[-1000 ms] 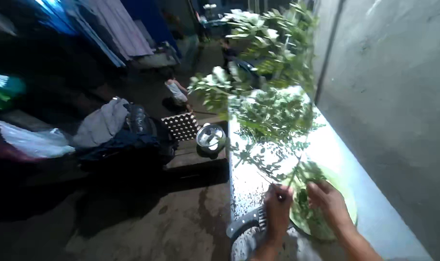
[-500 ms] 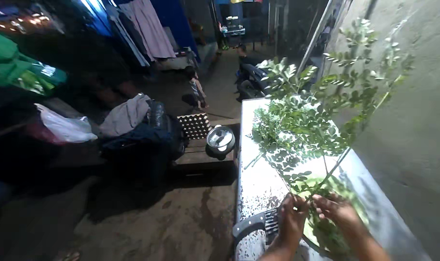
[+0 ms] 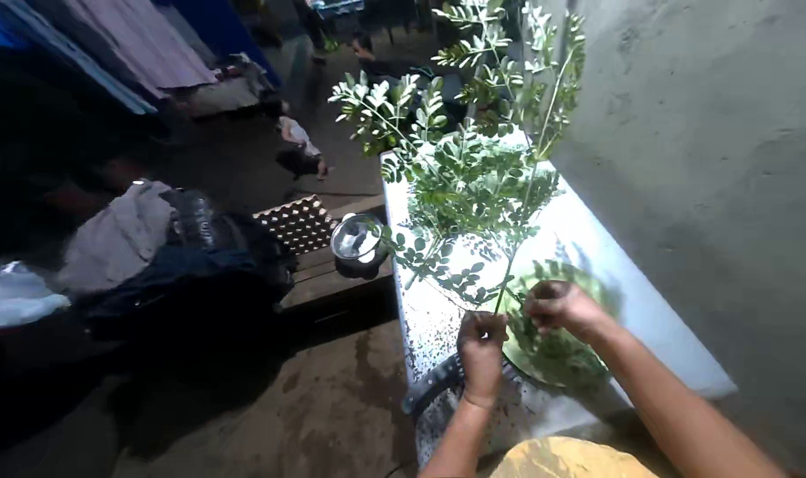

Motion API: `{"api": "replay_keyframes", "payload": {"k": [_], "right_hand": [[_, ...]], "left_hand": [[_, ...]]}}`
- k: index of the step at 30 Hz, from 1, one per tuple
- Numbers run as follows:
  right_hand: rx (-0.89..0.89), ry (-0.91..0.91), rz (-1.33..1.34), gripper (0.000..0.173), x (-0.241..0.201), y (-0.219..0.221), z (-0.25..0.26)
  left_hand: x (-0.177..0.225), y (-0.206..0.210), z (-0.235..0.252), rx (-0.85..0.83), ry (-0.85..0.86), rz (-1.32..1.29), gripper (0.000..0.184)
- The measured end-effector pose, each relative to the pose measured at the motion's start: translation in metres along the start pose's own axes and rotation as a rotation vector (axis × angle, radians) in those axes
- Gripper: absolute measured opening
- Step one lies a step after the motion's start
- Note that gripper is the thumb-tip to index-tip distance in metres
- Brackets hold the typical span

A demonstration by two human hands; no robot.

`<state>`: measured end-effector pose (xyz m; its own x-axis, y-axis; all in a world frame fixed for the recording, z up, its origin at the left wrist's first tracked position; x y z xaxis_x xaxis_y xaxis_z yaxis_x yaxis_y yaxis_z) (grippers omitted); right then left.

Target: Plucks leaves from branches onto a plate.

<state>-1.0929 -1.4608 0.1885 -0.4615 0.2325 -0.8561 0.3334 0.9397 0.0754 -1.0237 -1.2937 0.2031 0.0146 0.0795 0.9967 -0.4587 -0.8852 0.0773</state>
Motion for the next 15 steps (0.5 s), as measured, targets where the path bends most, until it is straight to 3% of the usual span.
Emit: {"api": "replay_keyframes", "payload": {"k": [5,10,13,15], "right_hand": [[0.014,-0.053,-0.026,0.008,-0.008,-0.022,0.000],[0.064,-0.069,-0.117,0.002,-0.005,-0.058,-0.006],[-0.005,-0.046,-0.402,0.012,0.013,-0.050,-0.005],[-0.033,-0.061,-0.456,0.022,0.022,-0.042,-0.003]], "left_hand": [[-0.001,-0.015,0.003,0.010,0.090,-0.016,0.013],[-0.002,-0.033,0.008,0.070,0.050,-0.091,0.019],[-0.001,-0.029,0.009,0.074,-0.003,-0.178,0.020],[0.000,-0.022,0.010,0.058,-0.044,-0.245,0.019]]}}
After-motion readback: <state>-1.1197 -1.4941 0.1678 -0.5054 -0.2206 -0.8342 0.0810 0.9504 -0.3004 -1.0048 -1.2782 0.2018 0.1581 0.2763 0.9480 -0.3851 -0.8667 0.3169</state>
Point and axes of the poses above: each hand's wrist, its own z-axis towards the middle knuckle, its own y-axis out of the palm, x = y × z, the point moved 10 cm from there along z, towards the middle knuckle, and after that the axes turned 8 degrees about -x, right-handed, at the moved point
